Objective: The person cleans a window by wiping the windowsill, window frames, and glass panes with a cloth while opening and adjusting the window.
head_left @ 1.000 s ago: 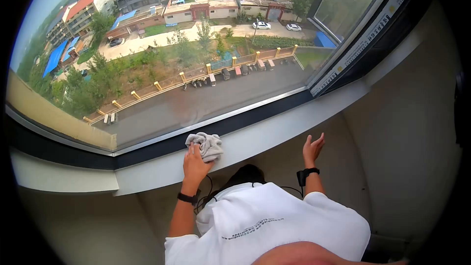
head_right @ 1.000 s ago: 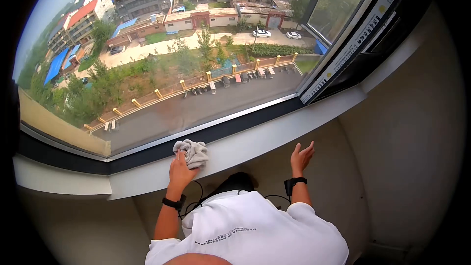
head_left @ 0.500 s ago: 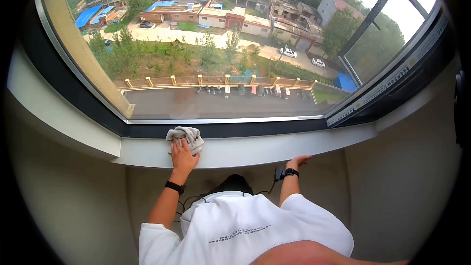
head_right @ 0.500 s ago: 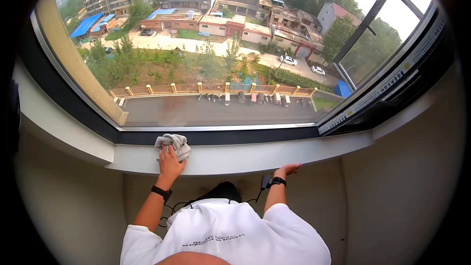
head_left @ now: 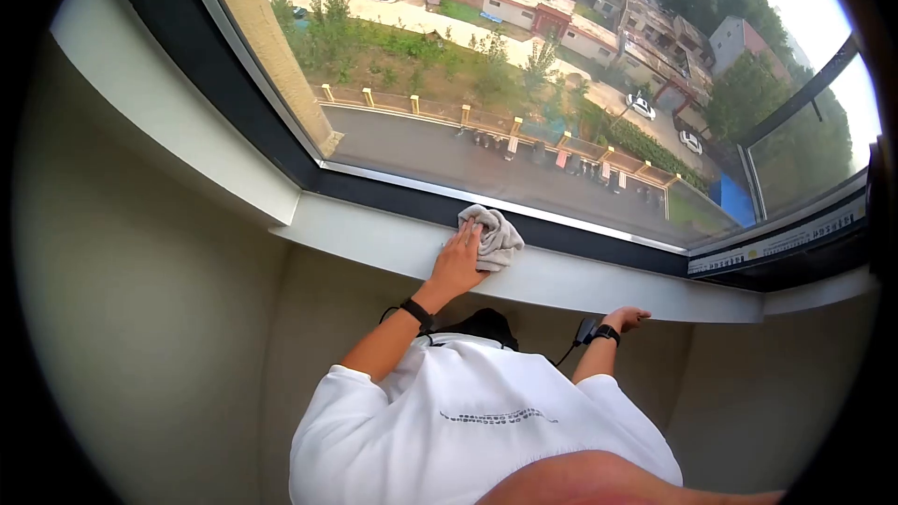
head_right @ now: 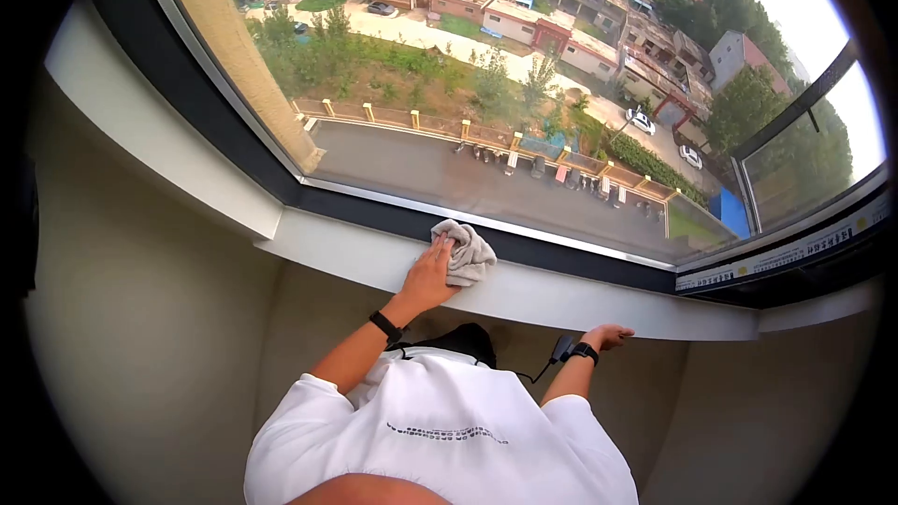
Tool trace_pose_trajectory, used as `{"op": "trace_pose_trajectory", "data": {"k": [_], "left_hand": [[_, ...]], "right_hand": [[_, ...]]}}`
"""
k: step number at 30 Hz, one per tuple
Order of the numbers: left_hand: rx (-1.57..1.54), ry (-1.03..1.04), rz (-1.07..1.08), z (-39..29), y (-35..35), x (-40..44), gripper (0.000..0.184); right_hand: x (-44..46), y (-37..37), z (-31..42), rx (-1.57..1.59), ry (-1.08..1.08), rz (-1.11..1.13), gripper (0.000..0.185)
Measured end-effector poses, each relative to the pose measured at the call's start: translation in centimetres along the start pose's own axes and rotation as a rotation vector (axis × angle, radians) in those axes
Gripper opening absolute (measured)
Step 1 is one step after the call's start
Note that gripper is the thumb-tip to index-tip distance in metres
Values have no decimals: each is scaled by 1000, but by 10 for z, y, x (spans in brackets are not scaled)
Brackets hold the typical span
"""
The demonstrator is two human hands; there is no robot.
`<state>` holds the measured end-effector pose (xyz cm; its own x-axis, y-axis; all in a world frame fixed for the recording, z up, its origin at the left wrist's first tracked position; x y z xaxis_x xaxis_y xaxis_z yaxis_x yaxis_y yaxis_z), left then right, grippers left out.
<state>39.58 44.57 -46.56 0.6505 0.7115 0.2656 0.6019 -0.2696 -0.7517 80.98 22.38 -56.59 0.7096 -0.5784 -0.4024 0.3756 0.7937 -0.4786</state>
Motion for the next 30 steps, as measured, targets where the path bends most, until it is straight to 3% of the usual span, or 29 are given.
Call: {"op": "trace_pose_trajectory", "data": {"k": [10,15,18,22,25,28,29,30], "left_hand": [[177,-463,-112,122,-138,-38,107],[180,-664,-120,160,-158,-43,109],[179,-618,-77,181,-165,-43,107],[46,-553,-210,173,-141,-31,108],[224,-503,67,119,-93,1,117],[300,-384,70,60,-54,9,129],[351,-349,36,54,-39,10,127],[410,-324,13,47,-33,10,118]], "right_hand": [[0,0,-8,17,10,61,84],[9,4,-9,-43,-21,-8,82],[1,2,-5,-32,-27,-14,81],[3,3,-6,38,-100,22,80],[1,6,-4,-20,-56,-16,80],[9,8,-7,-11,-44,11,81],[-17,-3,6,-19,16,8,80],[-33,-11,9,65,-99,59,81]]}}
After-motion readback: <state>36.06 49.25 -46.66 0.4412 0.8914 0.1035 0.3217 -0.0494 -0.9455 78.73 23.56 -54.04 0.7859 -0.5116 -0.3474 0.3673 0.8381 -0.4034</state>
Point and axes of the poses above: each hand's wrist, its own x-axis towards the middle knuckle, its own y-axis out of the palm, z = x × y, the point moved 2 cm from there along x, towards the middle knuckle, and after that the axes turned 11 degrees about y, right-handed, at the moved point
